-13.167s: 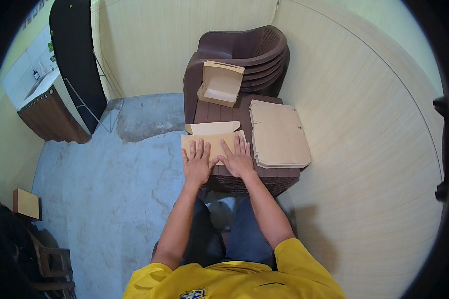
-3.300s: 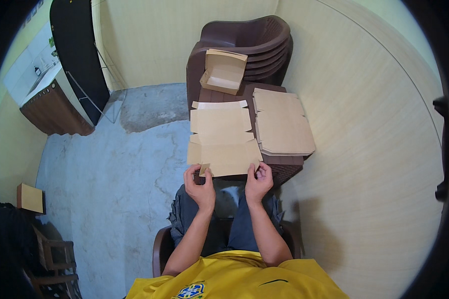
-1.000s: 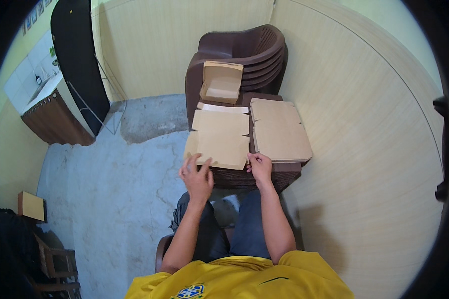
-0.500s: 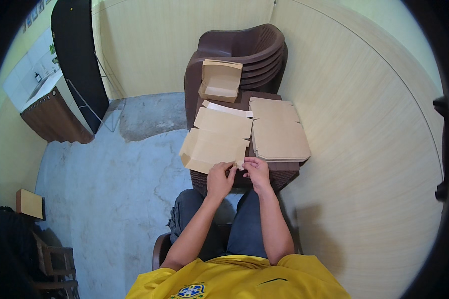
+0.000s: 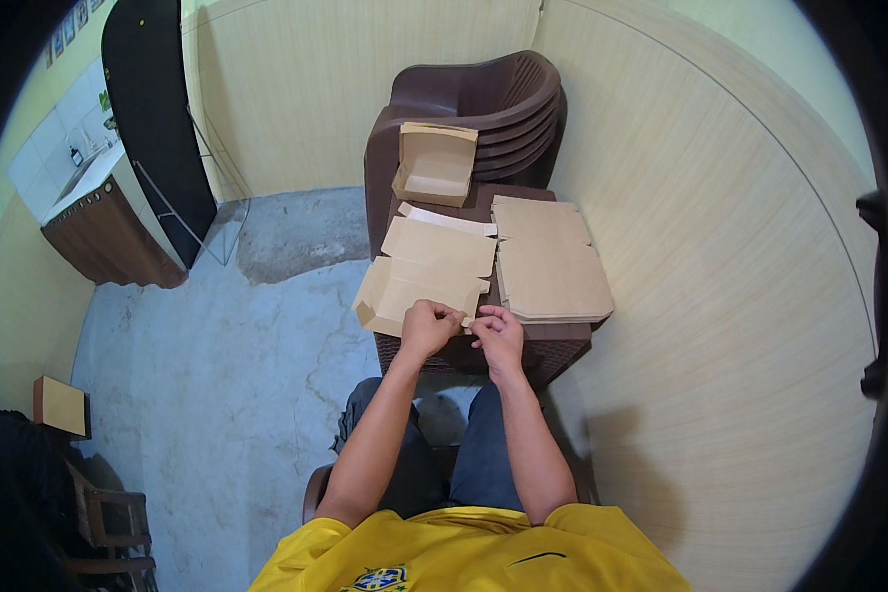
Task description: The person folds flat cardboard pieces into small boxes by hand, tucking flaps and securing edges. Completed boxes are stacked on a nearby chair.
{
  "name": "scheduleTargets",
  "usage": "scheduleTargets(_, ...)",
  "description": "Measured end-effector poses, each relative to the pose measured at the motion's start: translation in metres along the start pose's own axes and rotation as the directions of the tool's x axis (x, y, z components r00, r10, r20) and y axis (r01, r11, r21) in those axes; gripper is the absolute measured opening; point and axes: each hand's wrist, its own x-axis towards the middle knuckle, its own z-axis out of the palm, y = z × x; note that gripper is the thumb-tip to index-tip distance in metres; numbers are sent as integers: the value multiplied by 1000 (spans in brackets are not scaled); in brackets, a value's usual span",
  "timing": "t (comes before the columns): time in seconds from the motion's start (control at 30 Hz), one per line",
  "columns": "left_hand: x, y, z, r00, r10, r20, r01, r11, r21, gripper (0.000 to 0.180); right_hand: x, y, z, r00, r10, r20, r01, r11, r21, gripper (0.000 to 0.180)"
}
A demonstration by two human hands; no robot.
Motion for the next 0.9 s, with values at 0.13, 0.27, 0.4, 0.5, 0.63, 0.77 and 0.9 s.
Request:
scheduleTargets(0.13, 8, -7, -1, 999, -11, 36, 9, 999, 31, 17, 1, -1, 1, 999, 24, -44, -24, 1000, -1, 38)
scheduleTargets(0.27, 9, -6, -2, 998, -14, 63, 17, 999, -39, 17, 0, -1, 1, 998, 27, -51, -26, 1000, 13, 40)
scheduleTargets(0.4, 8, -6, -1, 998, -12, 62, 16, 998, -65, 16, 0, -3, 2, 997, 47, -66, -48, 999, -5, 41)
scheduleTargets(0.5, 11, -10, 1, 998, 4, 56, 0, 998, -62, 17, 0, -4, 3, 995, 46, -85, -47, 999, -15, 42)
scheduleTargets(0.63, 17, -16, 1, 990, -23, 138, 39, 993, -114, 16, 1, -3, 5, 993, 47, -111, -50, 998, -26, 46)
scheduleTargets(0.77, 17, -16, -2, 986, 12, 164, 19, 983, -185, 14, 2, -2, 4, 989, 78, -122, -74, 997, 35, 46)
scheduleTargets(0.9, 15, -14, -3, 989, 37, 144, -25, 997, -79, 14, 3, -2, 1, 991, 98, -86, -91, 992, 85, 42)
